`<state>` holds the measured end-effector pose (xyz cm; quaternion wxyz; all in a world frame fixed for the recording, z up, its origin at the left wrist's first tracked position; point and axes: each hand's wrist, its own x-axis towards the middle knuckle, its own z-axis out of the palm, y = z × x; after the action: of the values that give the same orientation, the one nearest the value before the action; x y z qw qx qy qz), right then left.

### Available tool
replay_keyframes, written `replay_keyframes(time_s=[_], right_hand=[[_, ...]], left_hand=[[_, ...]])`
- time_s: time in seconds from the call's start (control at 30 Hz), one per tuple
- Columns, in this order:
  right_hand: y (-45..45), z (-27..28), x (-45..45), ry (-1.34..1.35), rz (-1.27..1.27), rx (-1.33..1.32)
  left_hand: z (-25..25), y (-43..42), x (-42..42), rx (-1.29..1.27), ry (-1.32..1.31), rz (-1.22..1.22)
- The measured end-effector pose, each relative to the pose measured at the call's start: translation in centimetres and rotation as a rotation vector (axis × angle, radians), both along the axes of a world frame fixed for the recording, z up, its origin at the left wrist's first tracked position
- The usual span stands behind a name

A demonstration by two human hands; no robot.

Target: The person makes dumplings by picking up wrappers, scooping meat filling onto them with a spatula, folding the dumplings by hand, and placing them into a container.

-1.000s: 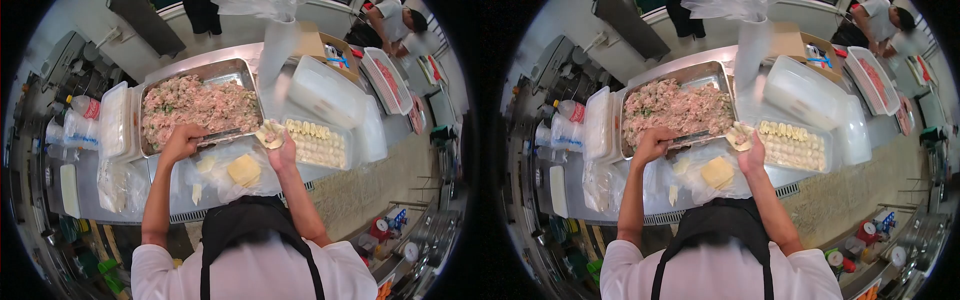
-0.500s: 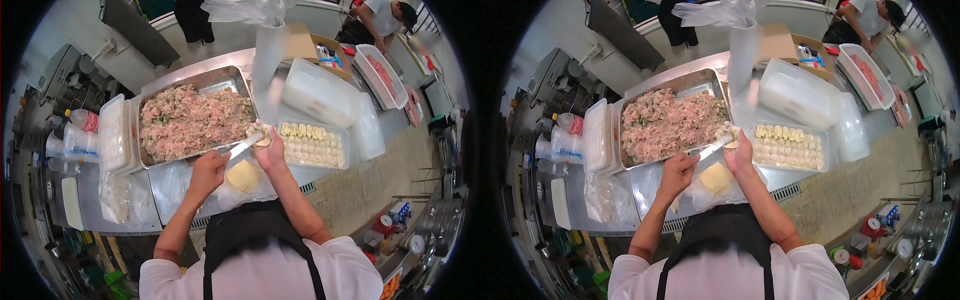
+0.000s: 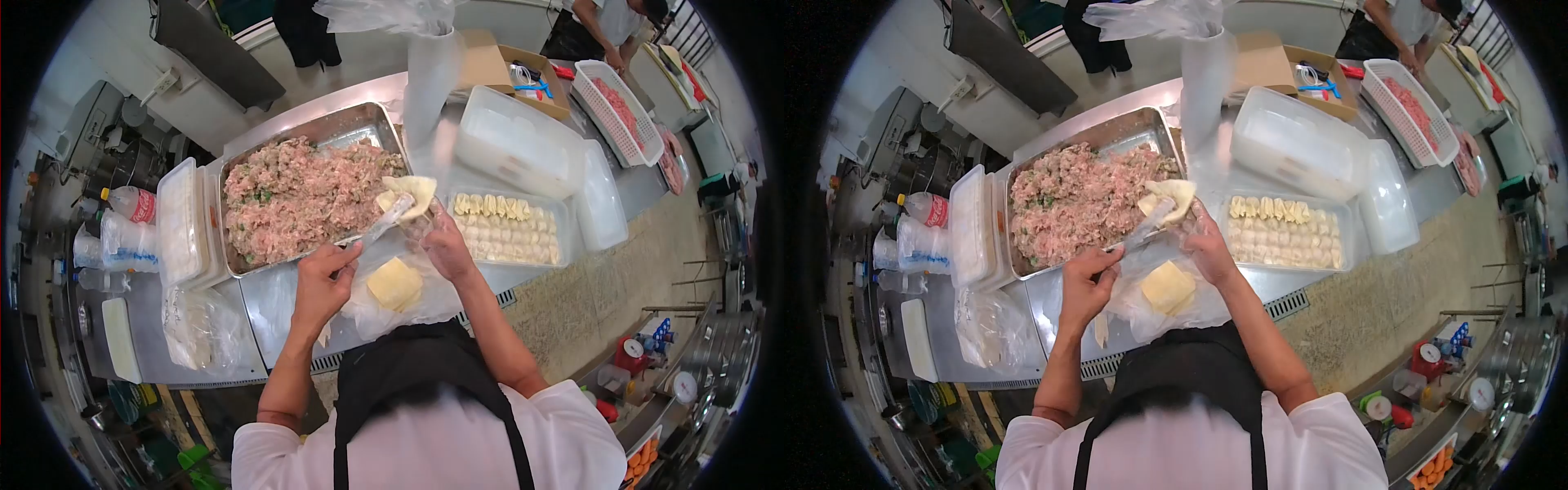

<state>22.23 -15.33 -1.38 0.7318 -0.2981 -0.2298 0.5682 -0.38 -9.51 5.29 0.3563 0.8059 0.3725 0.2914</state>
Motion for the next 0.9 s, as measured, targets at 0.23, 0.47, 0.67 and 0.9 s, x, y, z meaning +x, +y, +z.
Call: replay_keyframes(time_s=[0.23, 0.47, 0.67, 0.9], right_hand=[[0.1, 0.7, -1.2, -1.060, -0.292, -0.178], [-1.4, -0.2, 3.1, -0.750, -0.275, -0.275], [-6.2, -0.9, 14.6, -0.901, -0.642, -0.605], [-10.7, -7.4, 25.3, -1.657, -0.526, -0.864]], left_hand=[[2.2, -0.9, -0.6, -0.088, 0.179, -0.144], [4.0, 0.9, -4.4, 0.048, -0.114, 0.057], [2.2, 0.8, -5.9, -0.086, -0.064, 0.106], [1.1, 1.0, -5.3, -0.123, -0.048, 0.109]])
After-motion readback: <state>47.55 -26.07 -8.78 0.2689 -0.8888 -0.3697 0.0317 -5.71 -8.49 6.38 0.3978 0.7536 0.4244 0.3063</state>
